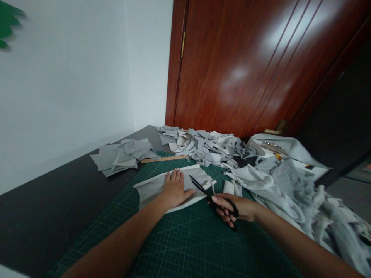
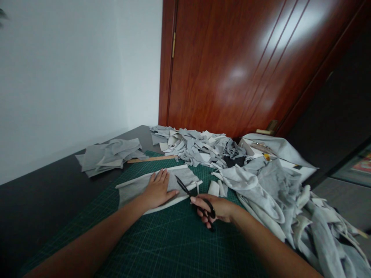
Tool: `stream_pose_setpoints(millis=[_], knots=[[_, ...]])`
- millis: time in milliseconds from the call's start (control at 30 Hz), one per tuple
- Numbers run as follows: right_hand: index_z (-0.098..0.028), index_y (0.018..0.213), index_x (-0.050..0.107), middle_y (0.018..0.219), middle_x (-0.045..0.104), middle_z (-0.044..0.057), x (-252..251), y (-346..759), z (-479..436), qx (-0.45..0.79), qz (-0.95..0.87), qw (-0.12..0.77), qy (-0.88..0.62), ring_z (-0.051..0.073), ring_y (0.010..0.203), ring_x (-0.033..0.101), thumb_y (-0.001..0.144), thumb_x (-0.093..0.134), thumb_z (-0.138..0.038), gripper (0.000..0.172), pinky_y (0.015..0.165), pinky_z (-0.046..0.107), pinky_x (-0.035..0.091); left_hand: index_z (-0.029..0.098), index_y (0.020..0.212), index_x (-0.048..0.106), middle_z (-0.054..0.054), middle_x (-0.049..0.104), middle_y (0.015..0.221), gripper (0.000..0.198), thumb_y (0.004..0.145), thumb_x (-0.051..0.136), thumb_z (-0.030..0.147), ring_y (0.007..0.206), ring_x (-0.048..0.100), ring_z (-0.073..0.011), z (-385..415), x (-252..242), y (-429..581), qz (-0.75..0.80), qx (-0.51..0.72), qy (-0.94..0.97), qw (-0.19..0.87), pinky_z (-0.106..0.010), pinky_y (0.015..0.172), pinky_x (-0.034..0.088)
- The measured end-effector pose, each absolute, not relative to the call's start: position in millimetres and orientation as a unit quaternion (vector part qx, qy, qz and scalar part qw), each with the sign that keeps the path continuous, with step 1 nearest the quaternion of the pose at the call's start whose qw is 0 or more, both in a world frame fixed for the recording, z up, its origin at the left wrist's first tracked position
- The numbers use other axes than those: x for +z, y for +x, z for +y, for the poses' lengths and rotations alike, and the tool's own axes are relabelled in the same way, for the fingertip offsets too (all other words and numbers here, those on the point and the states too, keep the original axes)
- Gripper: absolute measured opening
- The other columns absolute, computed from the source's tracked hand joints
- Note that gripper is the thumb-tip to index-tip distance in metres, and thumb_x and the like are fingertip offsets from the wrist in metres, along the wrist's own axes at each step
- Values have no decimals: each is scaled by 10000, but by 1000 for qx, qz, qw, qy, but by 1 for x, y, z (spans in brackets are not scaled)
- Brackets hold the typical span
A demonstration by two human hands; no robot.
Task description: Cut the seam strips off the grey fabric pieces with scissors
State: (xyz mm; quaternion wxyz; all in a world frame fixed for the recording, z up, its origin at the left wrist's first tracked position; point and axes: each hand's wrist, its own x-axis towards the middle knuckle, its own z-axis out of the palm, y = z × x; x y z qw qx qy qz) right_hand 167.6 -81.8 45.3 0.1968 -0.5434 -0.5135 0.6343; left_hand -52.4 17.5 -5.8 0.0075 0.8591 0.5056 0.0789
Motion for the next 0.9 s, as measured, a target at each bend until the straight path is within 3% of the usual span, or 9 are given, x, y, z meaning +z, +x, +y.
stream_pose_setpoints(millis=[267, 467, 633, 900], knots=[[-193, 889, 488, 590, 489, -82, 55, 159, -72, 632, -515, 176, -551, 56, 434, 462, 618, 644, -791, 675, 372, 163, 444, -5, 1462, 295, -227, 197, 1552, 938, 864, 305, 717, 1459, 115, -348, 17, -4, -52, 507, 72, 859, 10, -510, 1164, 100], [-189, 765, 457, 553, 484, -80, 57, 151, -66, 621, -530, 166, -553, 48, 403, 460, 629, 606, -813, 656, 344, 147, 398, -3, 1456, 310, -242, 196, 1546, 923, 873, 281, 712, 1457, 126, -350, 19, -8, -52, 502, 77, 861, 2, -525, 1156, 100], [-193, 799, 461, 576, 496, -80, 57, 153, -72, 626, -522, 155, -558, 56, 429, 485, 626, 610, -813, 660, 370, 169, 455, 1, 1461, 302, -232, 207, 1548, 917, 871, 302, 702, 1459, 111, -351, 19, -9, -52, 500, 80, 862, 4, -525, 1158, 86], [-195, 798, 462, 581, 498, -77, 51, 151, -78, 618, -528, 168, -557, 55, 415, 471, 639, 594, -815, 654, 351, 165, 431, 31, 1464, 316, -222, 223, 1546, 877, 873, 332, 678, 1455, 139, -351, 18, -7, -52, 504, 82, 860, 1, -525, 1155, 107]])
